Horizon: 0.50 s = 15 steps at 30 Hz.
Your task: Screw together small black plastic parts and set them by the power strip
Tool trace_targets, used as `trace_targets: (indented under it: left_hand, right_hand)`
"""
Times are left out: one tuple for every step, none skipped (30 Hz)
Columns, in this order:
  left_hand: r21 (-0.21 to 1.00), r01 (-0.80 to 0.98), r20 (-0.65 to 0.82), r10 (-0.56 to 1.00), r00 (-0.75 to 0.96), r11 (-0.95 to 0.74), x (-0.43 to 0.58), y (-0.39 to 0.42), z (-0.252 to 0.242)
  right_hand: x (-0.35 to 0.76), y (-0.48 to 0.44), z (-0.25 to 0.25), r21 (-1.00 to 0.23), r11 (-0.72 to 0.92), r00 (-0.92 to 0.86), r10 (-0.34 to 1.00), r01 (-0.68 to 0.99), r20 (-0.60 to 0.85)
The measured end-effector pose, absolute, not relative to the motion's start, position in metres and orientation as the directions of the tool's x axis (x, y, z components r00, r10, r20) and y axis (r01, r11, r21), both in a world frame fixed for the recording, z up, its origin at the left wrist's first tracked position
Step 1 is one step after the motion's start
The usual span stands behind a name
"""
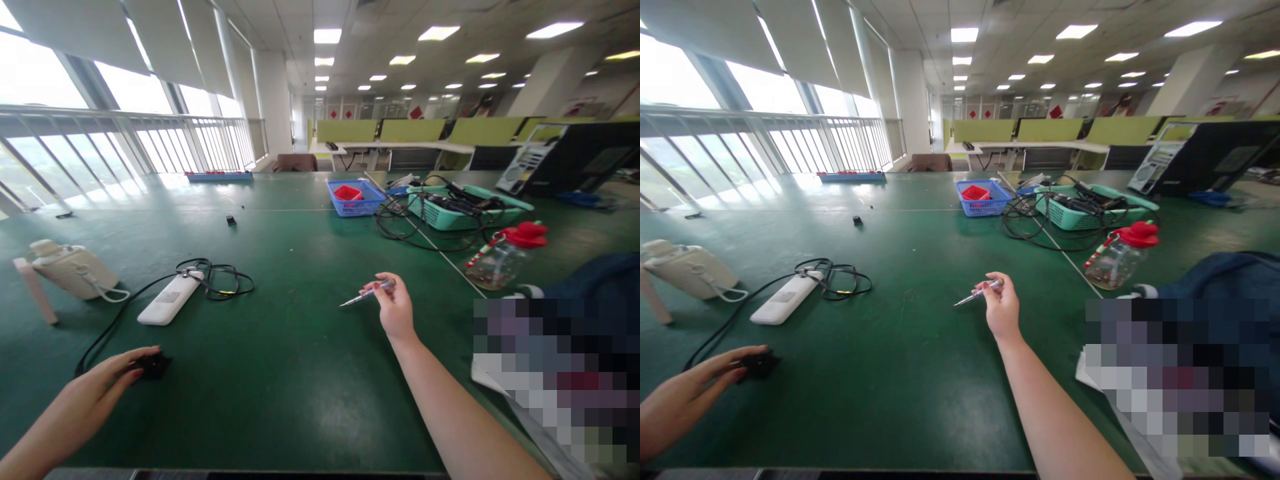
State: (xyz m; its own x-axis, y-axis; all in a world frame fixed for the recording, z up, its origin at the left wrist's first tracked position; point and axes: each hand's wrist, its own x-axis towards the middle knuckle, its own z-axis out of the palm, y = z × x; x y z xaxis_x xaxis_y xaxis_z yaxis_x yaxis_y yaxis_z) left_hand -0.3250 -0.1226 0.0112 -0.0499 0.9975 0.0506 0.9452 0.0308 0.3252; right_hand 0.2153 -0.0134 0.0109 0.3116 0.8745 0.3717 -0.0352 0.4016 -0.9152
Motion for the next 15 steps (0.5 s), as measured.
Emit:
trace_targets:
  left_hand:
    - [0.303, 0.952, 0.054, 0.996, -0.064, 0.045, -0.322, -0.123, 0.011]
    - [0.281, 0.958, 0.058, 0.995, -0.082, 0.063, -0.318, -0.123, 0.012]
    - [0.263, 0.961, 0.060, 0.993, -0.101, 0.082, -0.315, -0.123, 0.012]
    - [0.250, 0.963, 0.061, 0.991, -0.121, 0.102, -0.312, -0.123, 0.013]
    - [0.242, 0.963, 0.061, 0.988, -0.141, 0.123, -0.309, -0.123, 0.013]
    - [0.238, 0.961, 0.061, 0.985, -0.162, 0.143, -0.307, -0.123, 0.014]
    - [0.236, 0.958, 0.057, 0.982, -0.180, 0.162, -0.305, -0.123, 0.015]
    - [0.236, 0.955, 0.050, 0.979, -0.198, 0.181, -0.303, -0.122, 0.015]
    - [0.234, 0.951, 0.037, 0.975, -0.218, 0.203, -0.302, -0.121, 0.015]
    - [0.232, 0.946, 0.020, 0.971, -0.238, 0.227, -0.302, -0.121, 0.015]
    - [0.231, 0.939, 0.002, 0.965, -0.261, 0.253, -0.301, -0.120, 0.015]
    - [0.231, 0.933, -0.013, 0.960, -0.281, 0.276, -0.301, -0.119, 0.015]
    - [0.234, 0.927, -0.022, 0.955, -0.297, 0.294, -0.300, -0.118, 0.015]
    - [0.241, 0.923, -0.023, 0.952, -0.304, 0.300, -0.299, -0.117, 0.014]
    - [0.250, 0.923, -0.023, 0.954, -0.297, 0.294, -0.299, -0.116, 0.013]
  right_hand:
    - [0.215, -0.013, 0.011, -0.914, 0.404, 0.316, 0.872, -0.033, 0.374]
    - [0.215, -0.013, 0.011, -0.914, 0.404, 0.319, 0.870, -0.028, 0.375]
    - [0.216, -0.013, 0.011, -0.915, 0.402, 0.320, 0.870, -0.022, 0.374]
    - [0.216, -0.014, 0.011, -0.917, 0.398, 0.320, 0.871, -0.017, 0.372]
    - [0.216, -0.014, 0.012, -0.919, 0.393, 0.318, 0.874, -0.014, 0.369]
    - [0.216, -0.015, 0.012, -0.922, 0.388, 0.316, 0.876, -0.011, 0.365]
    - [0.216, -0.015, 0.013, -0.923, 0.385, 0.315, 0.877, -0.010, 0.362]
    - [0.216, -0.016, 0.014, -0.924, 0.381, 0.315, 0.878, -0.009, 0.359]
    - [0.216, -0.017, 0.015, -0.926, 0.378, 0.315, 0.880, -0.009, 0.356]
    - [0.216, -0.017, 0.015, -0.927, 0.375, 0.315, 0.881, -0.009, 0.354]
    - [0.216, -0.017, 0.015, -0.928, 0.373, 0.314, 0.882, -0.009, 0.351]
    - [0.216, -0.017, 0.015, -0.928, 0.371, 0.312, 0.883, -0.010, 0.350]
    - [0.216, -0.017, 0.015, -0.928, 0.372, 0.310, 0.884, -0.012, 0.350]
    - [0.216, -0.017, 0.015, -0.927, 0.374, 0.309, 0.884, -0.015, 0.351]
    - [0.216, -0.017, 0.015, -0.926, 0.377, 0.311, 0.882, -0.017, 0.354]
